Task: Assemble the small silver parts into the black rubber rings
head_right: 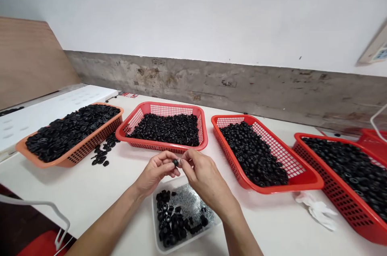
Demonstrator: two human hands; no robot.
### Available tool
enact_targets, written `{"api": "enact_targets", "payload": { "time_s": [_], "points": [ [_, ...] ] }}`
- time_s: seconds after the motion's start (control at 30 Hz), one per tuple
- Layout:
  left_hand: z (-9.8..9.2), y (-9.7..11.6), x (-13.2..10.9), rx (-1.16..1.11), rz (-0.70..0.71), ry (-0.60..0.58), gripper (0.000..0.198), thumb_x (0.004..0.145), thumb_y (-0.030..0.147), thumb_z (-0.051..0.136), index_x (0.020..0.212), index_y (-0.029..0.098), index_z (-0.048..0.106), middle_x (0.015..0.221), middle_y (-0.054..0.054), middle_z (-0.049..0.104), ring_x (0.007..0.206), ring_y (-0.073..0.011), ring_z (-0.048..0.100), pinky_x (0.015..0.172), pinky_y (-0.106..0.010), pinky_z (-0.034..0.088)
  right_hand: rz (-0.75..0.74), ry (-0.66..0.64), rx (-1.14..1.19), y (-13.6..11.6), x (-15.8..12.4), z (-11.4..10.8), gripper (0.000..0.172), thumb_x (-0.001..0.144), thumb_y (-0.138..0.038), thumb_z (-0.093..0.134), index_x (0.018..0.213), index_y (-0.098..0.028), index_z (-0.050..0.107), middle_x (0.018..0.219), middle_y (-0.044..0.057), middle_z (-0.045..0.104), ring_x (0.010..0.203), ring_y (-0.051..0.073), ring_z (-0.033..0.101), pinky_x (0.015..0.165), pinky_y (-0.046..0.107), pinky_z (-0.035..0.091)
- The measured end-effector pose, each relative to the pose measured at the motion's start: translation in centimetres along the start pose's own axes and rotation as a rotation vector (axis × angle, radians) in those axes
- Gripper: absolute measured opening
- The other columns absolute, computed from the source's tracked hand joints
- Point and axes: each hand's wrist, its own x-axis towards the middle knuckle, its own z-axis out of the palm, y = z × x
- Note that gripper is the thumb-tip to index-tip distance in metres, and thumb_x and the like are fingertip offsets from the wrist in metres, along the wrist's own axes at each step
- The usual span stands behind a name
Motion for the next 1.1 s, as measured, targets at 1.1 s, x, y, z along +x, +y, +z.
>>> {"api": "enact_targets", "payload": {
  "time_s": [1.1],
  "points": [
    [-0.9, -0.3, 0.8, 0.007, -0.045, 0.073, 0.02, 0.074, 0.029, 0.08, 0.086, 0.014, 0.075, 0.081, -0.003, 0.069, 0.062, -0.0076, 0.054, 0.06, -0.02, 0.042, 0.025, -0.001, -0.032, 1.1, 0.2, 0.4, 0.013, 0.095, -0.017, 0.053, 0.083, -0.02, 0.057, 0.084, 0.0, 0.066, 0.075, 0.014, 0.057, 0.068, 0.025, 0.038]
  ]
}}
